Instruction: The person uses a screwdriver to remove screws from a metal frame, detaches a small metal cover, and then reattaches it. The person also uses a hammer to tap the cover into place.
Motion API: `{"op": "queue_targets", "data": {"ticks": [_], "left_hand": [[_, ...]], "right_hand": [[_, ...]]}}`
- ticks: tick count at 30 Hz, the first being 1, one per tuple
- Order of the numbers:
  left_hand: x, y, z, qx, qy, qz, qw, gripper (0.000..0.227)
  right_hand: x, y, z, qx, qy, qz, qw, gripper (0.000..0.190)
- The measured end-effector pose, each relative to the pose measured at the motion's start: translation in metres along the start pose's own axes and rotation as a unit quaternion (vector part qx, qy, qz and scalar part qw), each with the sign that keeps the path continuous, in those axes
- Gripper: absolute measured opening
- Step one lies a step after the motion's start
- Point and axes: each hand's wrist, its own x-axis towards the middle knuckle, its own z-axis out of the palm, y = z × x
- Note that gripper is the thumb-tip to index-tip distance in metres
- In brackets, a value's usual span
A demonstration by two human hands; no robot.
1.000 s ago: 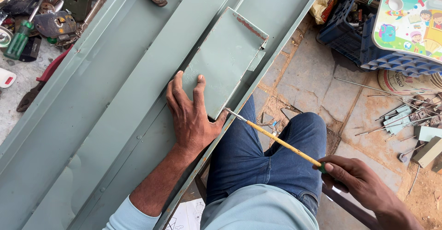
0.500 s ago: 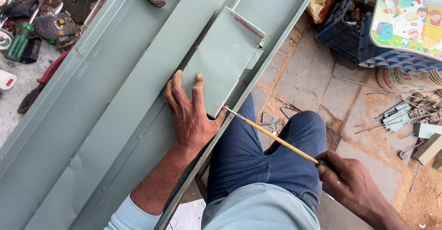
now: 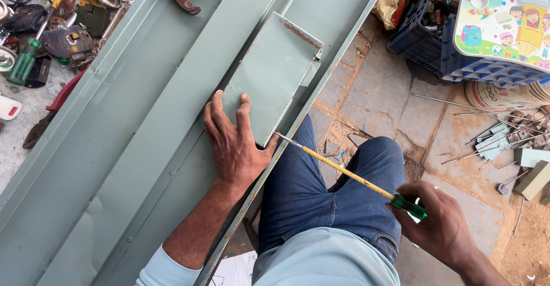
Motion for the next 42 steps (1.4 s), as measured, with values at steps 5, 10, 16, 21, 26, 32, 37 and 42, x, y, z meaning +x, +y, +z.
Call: {"op": "queue_targets", "data": {"ticks": [5,10,16,21,26,32,37,42], "left_hand": [[0.001,0.005,-0.003,-0.001,-0.011,-0.016,1.0,0.107],[0.001,0.011,-0.003,-0.006,-0.017,-0.034,0.999,0.106],[-0.002,0.012,-0.002,-0.014,-0.009,-0.036,0.999,0.105],[-0.003,0.01,0.001,-0.013,-0.001,-0.027,1.0,0.106],[-0.001,0.008,0.003,-0.018,0.004,-0.017,1.0,0.107],[0.0,0.017,-0.009,-0.038,0.028,-0.018,0.999,0.101],[0.005,0.023,-0.016,-0.026,0.011,-0.034,0.999,0.098],[0.006,0.019,-0.011,-0.016,-0.001,-0.041,0.999,0.097]], "right_hand": [[0.008,-0.01,-0.021,0.121,-0.168,0.216,0.954,0.033],[0.008,-0.012,-0.02,0.181,-0.173,0.302,0.92,0.037],[0.005,0.019,-0.012,0.17,-0.161,0.201,0.951,0.033],[0.003,0.033,-0.001,0.097,-0.075,0.088,0.989,0.032],[-0.005,0.019,0.007,-0.031,0.045,-0.071,0.996,0.025],[0.008,0.016,-0.009,0.312,-0.092,0.272,0.906,0.031],[0.013,0.032,-0.006,0.396,-0.255,0.316,0.824,0.04],[-0.006,0.036,0.011,0.044,-0.019,-0.076,0.996,0.03]]}}
